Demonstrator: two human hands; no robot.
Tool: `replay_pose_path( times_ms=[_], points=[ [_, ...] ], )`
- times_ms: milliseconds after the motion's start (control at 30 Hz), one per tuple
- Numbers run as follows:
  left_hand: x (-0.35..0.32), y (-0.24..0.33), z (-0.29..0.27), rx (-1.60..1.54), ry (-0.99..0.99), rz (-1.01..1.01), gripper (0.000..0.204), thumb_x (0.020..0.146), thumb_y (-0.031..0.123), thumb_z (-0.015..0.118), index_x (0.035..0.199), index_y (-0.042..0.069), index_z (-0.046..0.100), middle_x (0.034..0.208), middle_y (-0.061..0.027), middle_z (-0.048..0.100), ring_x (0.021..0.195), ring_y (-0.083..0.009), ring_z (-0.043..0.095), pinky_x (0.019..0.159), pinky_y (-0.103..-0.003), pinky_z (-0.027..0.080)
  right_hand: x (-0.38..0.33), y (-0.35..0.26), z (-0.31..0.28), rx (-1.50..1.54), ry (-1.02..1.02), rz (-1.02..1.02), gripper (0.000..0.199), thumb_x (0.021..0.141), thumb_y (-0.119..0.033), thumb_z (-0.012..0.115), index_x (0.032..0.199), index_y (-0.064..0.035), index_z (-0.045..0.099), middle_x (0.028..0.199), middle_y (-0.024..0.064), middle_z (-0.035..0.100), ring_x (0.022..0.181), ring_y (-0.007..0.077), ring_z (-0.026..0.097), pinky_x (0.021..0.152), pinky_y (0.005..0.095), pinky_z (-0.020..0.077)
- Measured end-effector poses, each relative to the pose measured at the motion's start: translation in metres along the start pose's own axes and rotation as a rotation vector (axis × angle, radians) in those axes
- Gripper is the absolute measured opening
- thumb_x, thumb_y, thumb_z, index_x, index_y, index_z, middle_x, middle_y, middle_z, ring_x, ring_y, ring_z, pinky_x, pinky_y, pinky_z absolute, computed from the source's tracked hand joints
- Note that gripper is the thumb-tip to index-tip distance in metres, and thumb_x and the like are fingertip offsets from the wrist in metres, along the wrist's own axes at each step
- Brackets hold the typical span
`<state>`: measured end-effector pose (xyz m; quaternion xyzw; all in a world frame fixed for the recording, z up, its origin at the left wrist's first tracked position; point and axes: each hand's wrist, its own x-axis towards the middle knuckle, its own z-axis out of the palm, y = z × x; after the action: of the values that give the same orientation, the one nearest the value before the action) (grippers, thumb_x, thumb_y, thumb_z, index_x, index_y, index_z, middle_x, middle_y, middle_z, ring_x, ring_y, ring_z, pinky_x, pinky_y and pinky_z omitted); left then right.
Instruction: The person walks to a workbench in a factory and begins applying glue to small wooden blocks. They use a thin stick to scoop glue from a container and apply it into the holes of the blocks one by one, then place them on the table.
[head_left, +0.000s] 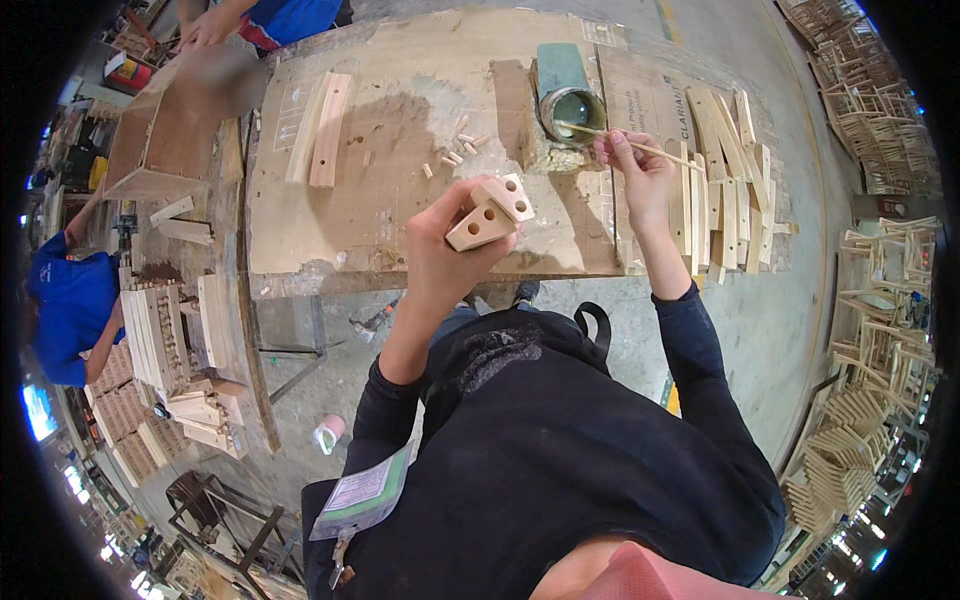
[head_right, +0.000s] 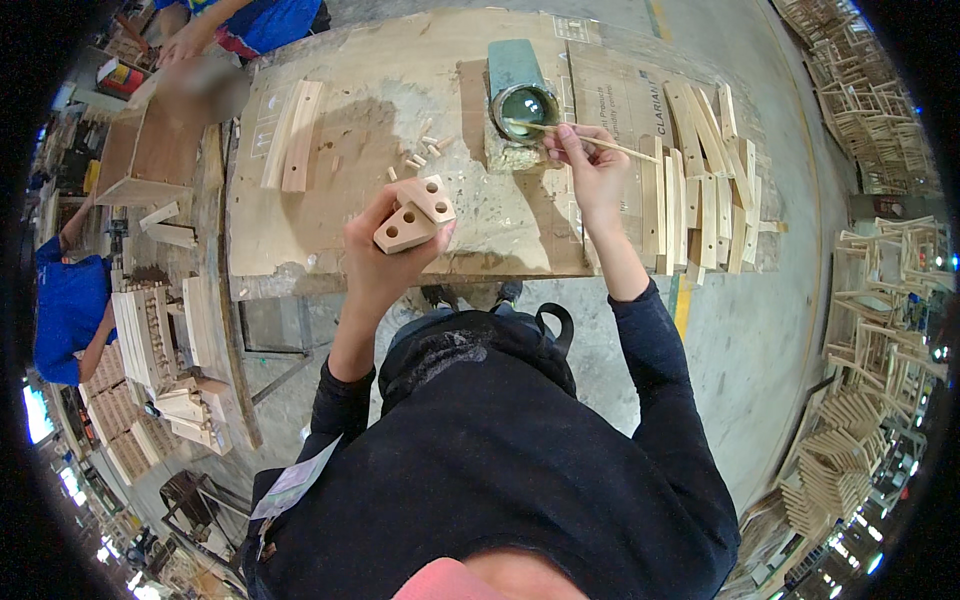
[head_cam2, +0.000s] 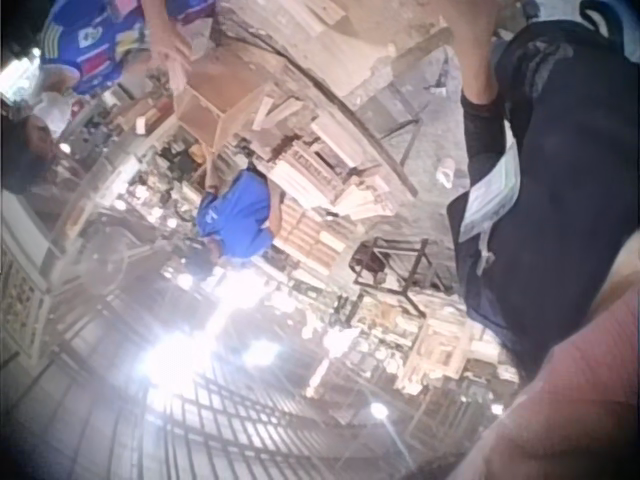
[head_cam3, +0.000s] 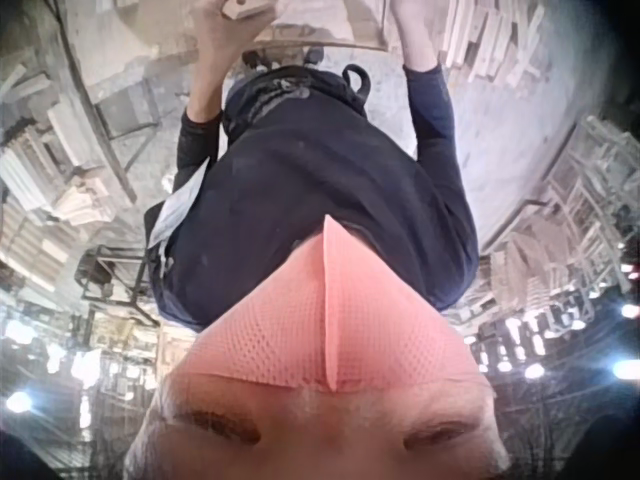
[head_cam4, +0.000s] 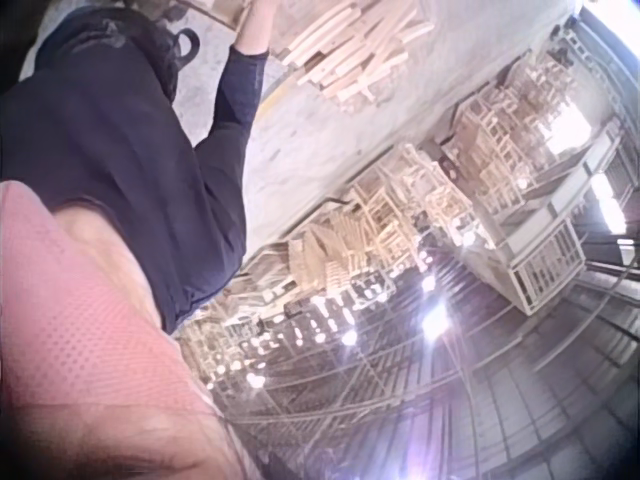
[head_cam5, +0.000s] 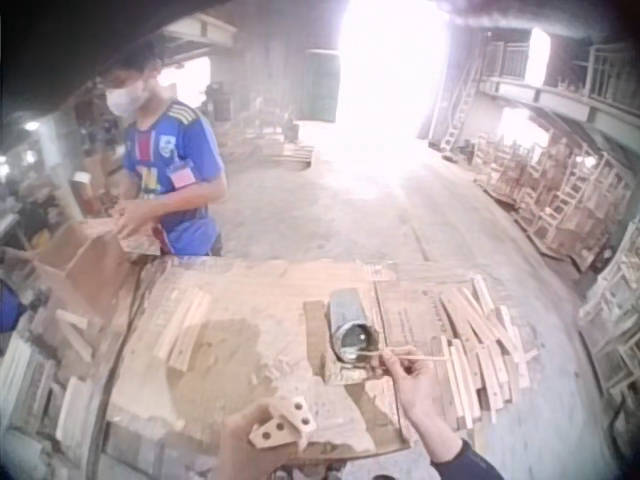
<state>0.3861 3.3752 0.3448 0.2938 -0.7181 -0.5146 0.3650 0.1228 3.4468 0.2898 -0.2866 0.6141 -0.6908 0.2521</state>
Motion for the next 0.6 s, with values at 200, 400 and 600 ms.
replay_pose_path(
  times_ms=[200,400,600],
  points=[
    [0.001,-0.004,-0.001,-0.019,-0.034,-0.012,0.045,0.072,0.001,0.077,0.115,0.006,0.065,0.085,-0.0047,0.071,0.078,-0.0084,0.067,0.071,-0.025,0.053,0.003,-0.009,-0.010,0.260,0.076,0.255,0.020,0.095,-0.016,0.067,0.106,0.0006,0.063,0.104,0.0153,0.072,0.096,0.0207,0.071,0.081,0.0286,0.0580],
    [0.005,-0.001,-0.002,0.004,-0.050,0.003,0.043,0.071,0.001,0.076,0.113,0.007,0.066,0.083,-0.0054,0.071,0.076,-0.0086,0.067,0.069,-0.025,0.053,0.014,-0.004,-0.020,0.217,0.092,0.364,0.024,0.095,-0.023,0.068,0.103,-0.0003,0.065,0.102,0.0153,0.072,0.094,0.0204,0.071,0.079,0.0277,0.0592],
    [0.008,0.003,-0.003,0.065,-0.037,0.041,0.039,0.072,0.003,0.077,0.109,0.007,0.066,0.082,-0.0056,0.071,0.073,-0.0100,0.068,0.068,-0.025,0.052,0.020,-0.014,-0.024,0.279,0.069,0.279,0.029,0.095,-0.025,0.068,0.109,0.0013,0.064,0.108,0.0154,0.070,0.098,0.0195,0.070,0.080,0.0276,0.0587]
  ],
)
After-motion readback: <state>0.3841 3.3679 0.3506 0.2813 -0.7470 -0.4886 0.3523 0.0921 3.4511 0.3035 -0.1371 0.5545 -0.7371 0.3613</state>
